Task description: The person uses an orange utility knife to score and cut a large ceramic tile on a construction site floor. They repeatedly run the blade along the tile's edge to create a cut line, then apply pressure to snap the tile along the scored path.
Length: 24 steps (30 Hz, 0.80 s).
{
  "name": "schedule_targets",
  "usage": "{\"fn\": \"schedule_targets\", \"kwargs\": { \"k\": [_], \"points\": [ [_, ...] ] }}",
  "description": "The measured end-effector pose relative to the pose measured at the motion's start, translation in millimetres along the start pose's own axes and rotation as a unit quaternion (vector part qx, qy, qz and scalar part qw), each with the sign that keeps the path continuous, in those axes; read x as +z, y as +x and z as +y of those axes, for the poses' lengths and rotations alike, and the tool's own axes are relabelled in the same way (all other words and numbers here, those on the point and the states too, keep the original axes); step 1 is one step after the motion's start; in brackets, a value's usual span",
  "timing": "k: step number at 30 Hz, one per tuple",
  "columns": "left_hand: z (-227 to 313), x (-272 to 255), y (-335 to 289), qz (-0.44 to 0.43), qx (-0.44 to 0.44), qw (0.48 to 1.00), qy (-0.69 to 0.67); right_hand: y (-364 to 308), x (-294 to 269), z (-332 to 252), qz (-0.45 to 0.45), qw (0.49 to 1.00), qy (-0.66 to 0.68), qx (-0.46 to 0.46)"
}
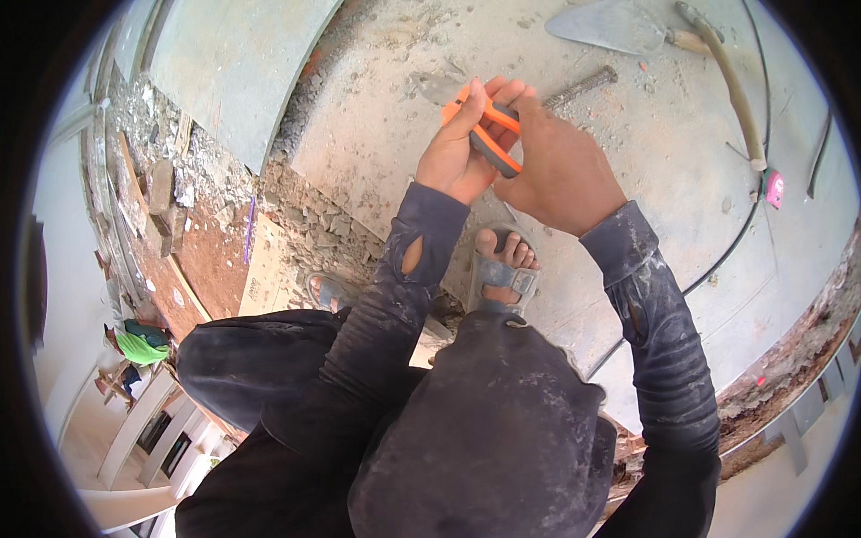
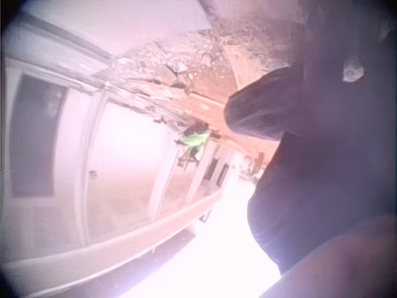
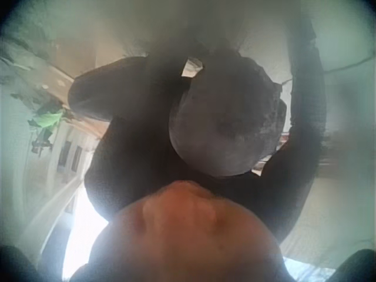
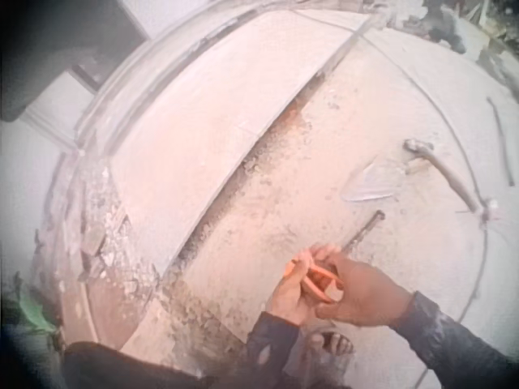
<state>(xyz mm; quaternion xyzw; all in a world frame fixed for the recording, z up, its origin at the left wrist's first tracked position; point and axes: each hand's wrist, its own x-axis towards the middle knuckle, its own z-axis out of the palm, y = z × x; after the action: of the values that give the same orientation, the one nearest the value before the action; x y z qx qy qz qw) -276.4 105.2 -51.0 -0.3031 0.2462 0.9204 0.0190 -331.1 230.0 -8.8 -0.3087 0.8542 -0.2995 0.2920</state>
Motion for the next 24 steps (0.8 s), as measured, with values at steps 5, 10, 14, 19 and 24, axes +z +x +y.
{"fn": "schedule_targets", "kwargs": {
  "k": [5,10,14,19,24],
  "points": [
    [30.5,-61.4,-3.3,-0.064,-0.105,0.983,0.136,14.1,55.4,13.9,0.06,0.944,0.322,0.027],
    [64.6,-70.8,-27.1,0.211,-0.077,0.938,0.264,37.3,109.3,-17.6,0.046,0.946,0.313,0.07],
    [91.2,-119.2,-34.8,0.256,-0.05,0.945,0.196,73.4,139.8,-42.5,-0.018,0.948,0.308,0.072],
    [123.1,-169.4,-29.8,0.241,0.007,0.961,0.133,119.3,166.7,-65.5,-0.052,0.943,0.329,0.032],
    [146.5,-191.4,-14.4,0.227,0.03,0.966,0.117,157.6,187.3,-77.9,-0.055,0.951,0.301,0.029]
  ]
}}
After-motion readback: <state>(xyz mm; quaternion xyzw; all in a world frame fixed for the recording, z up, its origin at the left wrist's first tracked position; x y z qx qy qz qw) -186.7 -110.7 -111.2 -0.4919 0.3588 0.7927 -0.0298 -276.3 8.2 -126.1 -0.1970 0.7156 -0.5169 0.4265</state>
